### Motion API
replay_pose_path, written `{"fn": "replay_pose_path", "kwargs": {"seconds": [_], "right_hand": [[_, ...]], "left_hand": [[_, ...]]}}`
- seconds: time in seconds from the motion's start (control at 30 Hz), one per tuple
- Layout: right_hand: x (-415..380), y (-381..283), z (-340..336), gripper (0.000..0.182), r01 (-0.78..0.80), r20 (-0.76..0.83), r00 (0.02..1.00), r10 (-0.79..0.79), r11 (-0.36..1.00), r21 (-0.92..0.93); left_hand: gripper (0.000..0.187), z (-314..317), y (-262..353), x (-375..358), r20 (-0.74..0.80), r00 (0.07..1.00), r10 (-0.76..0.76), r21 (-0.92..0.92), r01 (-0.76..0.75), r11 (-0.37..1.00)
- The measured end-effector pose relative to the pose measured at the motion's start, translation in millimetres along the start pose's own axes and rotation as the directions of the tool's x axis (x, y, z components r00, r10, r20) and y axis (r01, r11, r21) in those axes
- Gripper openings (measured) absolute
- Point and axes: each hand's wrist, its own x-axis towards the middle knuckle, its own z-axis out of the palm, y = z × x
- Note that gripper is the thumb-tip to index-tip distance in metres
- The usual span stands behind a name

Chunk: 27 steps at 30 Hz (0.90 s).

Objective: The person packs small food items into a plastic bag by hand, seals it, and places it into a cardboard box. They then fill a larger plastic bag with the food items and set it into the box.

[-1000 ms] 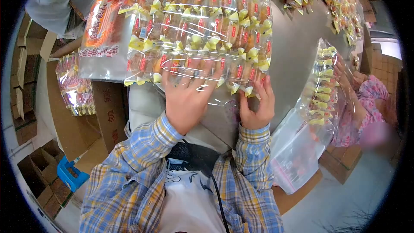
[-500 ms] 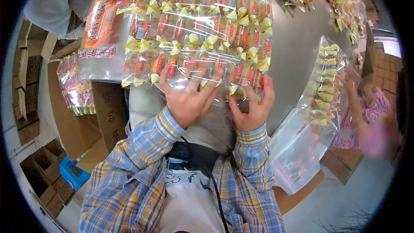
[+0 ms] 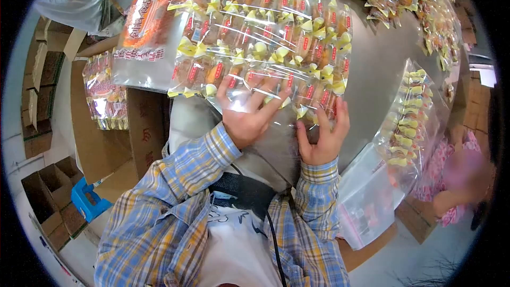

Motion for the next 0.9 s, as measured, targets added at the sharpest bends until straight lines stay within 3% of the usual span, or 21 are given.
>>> {"fn": "replay_pose_path", "kwargs": {"seconds": [0.1,0.27,0.37,0.47,0.57,0.6,0.7,0.9], "right_hand": [[-1,2,0,0.06,0.01,0.005,1.0,-0.01,1.0,-0.008],[-1,1,-1,0.061,0.01,0.013,1.0,-0.01,1.0,-0.007],[-2,2,0,0.06,0.015,0.014,1.0,-0.015,1.0,-0.01],[-1,2,1,0.06,0.018,0.009,1.0,-0.018,1.0,-0.016],[-1,3,2,0.058,0.023,-0.004,1.0,-0.024,1.0,-0.02],[0,3,2,0.058,0.023,-0.006,1.0,-0.023,1.0,-0.021],[-1,4,4,0.056,0.038,-0.013,0.999,-0.039,0.999,-0.022],[-1,8,7,0.052,0.056,-0.028,0.998,-0.057,0.998,-0.044]], "left_hand": [[0.043,-1,-3,-2,0.0,1.0,-0.026,-0.071,0.026,0.997],[0.048,-11,-16,-14,-0.011,0.998,0.067,0.058,-0.066,0.996],[0.045,-12,-10,-12,-0.011,0.997,-0.072,0.129,0.073,0.989],[0.051,-19,-10,-9,0.034,0.994,-0.099,0.117,0.095,0.989],[0.049,-32,-18,-3,0.07,0.994,-0.079,0.013,0.078,0.997],[0.061,-33,-30,-6,0.075,0.997,-0.022,-0.013,0.023,1.0],[0.062,-37,-60,-12,0.037,0.998,0.047,-0.053,-0.045,0.998],[0.06,-53,-64,-10,0.168,0.983,0.073,-0.026,-0.07,0.997]]}}
